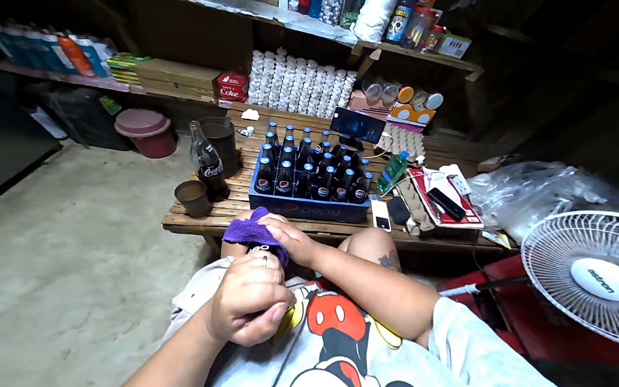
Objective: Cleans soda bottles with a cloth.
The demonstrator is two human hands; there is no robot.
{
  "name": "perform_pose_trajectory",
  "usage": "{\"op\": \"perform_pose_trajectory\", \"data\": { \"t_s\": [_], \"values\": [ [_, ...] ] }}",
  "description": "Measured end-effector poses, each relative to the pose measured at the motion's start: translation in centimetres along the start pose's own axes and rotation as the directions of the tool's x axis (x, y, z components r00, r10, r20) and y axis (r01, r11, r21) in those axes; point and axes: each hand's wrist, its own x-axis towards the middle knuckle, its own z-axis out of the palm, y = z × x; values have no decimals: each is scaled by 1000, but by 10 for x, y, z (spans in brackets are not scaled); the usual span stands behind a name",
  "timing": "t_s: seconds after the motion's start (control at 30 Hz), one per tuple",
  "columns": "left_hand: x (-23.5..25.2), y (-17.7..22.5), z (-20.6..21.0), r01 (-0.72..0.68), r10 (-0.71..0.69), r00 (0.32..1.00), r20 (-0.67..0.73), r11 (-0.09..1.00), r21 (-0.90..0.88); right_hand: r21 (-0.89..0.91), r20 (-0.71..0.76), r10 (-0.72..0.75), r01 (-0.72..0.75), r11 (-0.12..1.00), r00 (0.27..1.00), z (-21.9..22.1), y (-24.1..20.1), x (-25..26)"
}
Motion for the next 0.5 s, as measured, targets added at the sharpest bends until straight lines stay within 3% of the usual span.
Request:
{"op": "perform_pose_trajectory", "data": {
  "t_s": [0.5],
  "values": [
    [2, -4, -11, 50, -55, 995, -89, 998, -48, -47, 4, 195, -194, 980, 981, 2, 2, -7]
  ]
}}
